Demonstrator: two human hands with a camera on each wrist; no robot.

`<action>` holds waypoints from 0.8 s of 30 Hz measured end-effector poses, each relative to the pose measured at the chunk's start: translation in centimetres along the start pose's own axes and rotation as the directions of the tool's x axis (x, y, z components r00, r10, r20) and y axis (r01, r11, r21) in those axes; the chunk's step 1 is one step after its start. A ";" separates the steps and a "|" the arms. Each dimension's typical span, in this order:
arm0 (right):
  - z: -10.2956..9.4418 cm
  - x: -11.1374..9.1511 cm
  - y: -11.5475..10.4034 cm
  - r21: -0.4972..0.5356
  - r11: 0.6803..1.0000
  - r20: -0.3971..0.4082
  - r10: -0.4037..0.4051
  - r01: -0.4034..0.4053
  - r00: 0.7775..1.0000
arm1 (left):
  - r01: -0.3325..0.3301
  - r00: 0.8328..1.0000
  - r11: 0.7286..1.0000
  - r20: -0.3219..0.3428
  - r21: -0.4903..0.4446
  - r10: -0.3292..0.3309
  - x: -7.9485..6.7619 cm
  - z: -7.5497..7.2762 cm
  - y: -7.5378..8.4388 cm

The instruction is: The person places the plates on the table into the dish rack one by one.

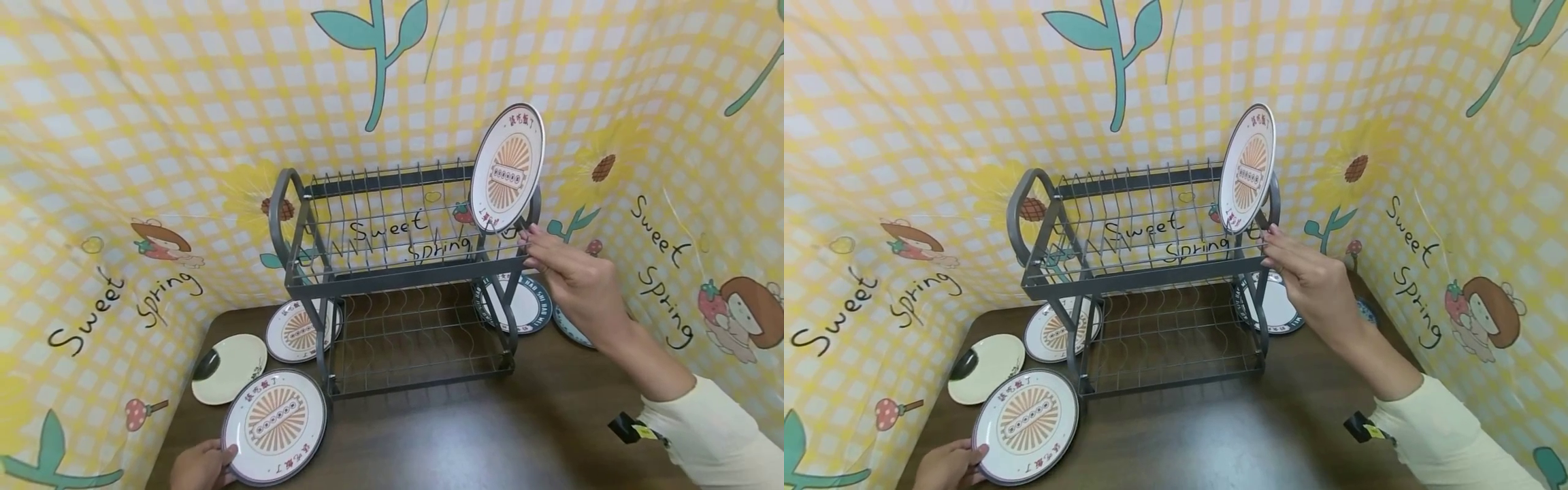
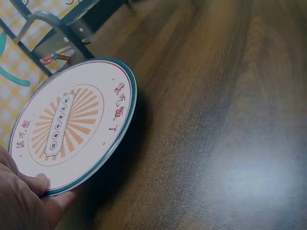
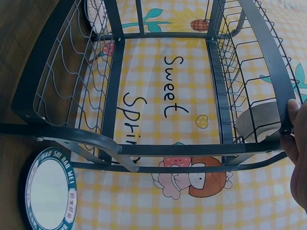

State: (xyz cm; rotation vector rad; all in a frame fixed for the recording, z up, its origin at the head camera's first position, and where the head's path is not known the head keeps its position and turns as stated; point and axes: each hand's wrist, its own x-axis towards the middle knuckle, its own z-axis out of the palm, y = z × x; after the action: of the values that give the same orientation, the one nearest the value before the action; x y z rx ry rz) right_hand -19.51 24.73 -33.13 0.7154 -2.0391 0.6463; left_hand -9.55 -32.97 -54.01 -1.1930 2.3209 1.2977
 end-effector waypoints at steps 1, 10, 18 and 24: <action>0.0 -0.1 0.0 0.000 1.000 0.000 -0.001 0.001 1.000 | -0.008 1.000 1.000 -0.004 0.004 0.008 -0.3 -0.3 -0.1; -0.1 -0.1 -0.1 0.020 1.000 -0.024 0.001 -0.001 1.000 | -0.066 0.994 0.998 -0.091 0.022 0.068 -2.8 -1.7 1.6; 0.0 0.0 -0.1 0.019 1.000 -0.026 0.001 0.000 1.000 | -0.192 0.973 0.978 -0.145 -0.075 0.180 -6.0 -2.0 4.3; 0.3 -0.2 -0.1 0.032 0.999 -0.037 0.000 0.002 0.999 | -0.359 0.927 0.929 -0.154 -0.092 0.343 -8.8 -1.8 6.4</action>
State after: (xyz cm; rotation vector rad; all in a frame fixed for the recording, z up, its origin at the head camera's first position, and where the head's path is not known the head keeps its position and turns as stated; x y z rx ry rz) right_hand -19.50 24.48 -33.40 0.7182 -1.9987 0.6882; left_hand -8.31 -27.81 -44.27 -0.9504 2.6853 1.5307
